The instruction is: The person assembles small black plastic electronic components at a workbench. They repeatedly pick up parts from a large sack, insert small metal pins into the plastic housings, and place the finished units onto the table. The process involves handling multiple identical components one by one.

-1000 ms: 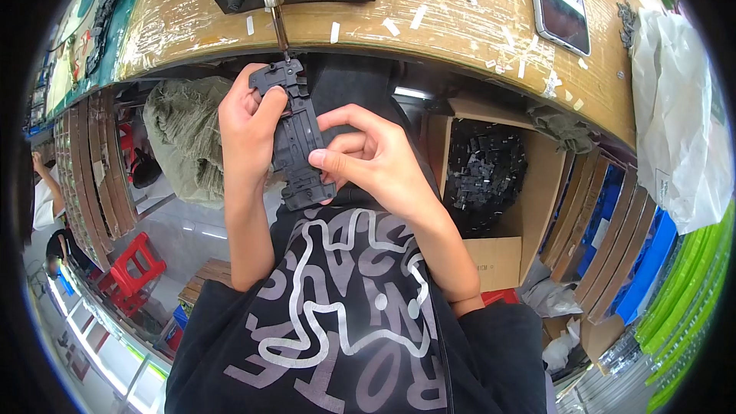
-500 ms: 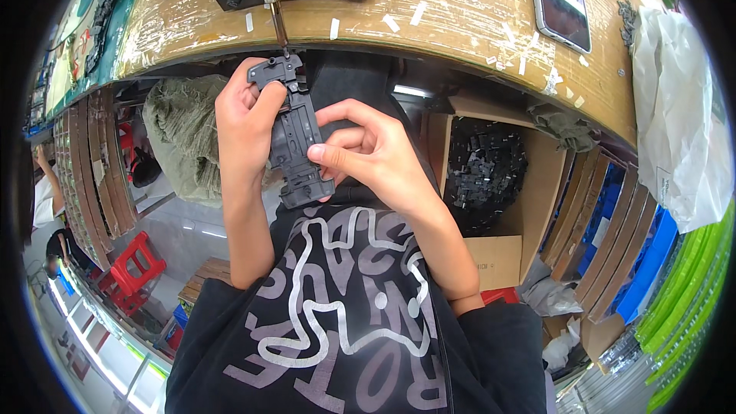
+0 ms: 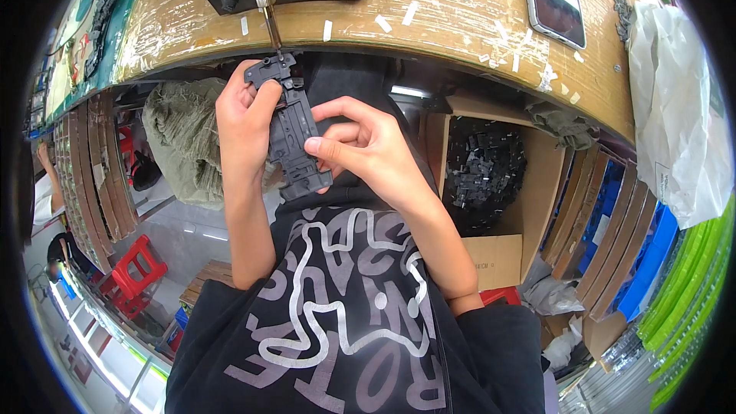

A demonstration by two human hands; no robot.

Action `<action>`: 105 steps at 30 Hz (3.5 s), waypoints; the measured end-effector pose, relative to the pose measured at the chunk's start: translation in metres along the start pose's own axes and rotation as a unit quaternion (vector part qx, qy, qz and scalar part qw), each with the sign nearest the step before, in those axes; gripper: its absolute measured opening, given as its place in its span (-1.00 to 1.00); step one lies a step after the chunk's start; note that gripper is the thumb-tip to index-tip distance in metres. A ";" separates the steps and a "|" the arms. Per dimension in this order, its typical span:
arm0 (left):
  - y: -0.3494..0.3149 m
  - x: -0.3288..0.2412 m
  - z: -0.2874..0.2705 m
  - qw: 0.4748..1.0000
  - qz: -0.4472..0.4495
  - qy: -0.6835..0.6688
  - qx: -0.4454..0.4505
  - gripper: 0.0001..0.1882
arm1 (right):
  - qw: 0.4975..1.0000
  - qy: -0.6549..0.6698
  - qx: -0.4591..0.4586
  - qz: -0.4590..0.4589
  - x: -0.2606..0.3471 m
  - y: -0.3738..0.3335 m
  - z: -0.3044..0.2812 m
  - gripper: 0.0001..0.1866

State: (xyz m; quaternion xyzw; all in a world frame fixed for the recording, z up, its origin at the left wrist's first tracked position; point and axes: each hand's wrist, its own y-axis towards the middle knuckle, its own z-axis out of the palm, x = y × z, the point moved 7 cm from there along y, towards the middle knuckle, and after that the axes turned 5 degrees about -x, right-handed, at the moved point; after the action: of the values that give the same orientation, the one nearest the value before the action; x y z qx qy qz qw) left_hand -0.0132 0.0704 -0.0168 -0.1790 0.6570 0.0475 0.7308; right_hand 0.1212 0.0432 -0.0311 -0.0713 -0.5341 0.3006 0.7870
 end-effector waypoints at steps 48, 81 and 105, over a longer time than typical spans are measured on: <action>0.007 -0.016 0.000 0.992 0.047 0.119 -0.005 -0.80 | 1.000 0.006 -0.002 -0.014 0.000 0.005 0.003 -0.70; -0.056 0.152 -0.316 0.947 -0.141 0.055 -0.283 -0.83 | 0.767 -0.214 -0.544 0.263 -0.254 -0.153 -0.421 -0.61; 0.067 0.264 -0.293 0.943 -0.117 -0.043 -0.309 -0.75 | 0.703 -0.245 -0.553 -0.374 0.119 -0.126 -0.190 -0.78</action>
State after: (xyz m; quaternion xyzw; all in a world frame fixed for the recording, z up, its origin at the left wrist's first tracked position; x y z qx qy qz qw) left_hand -0.2751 -0.0057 -0.3095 -0.4692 0.5522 0.1701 0.6678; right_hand 0.3691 0.0467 0.0390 -0.2121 -0.7615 -0.3605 0.4952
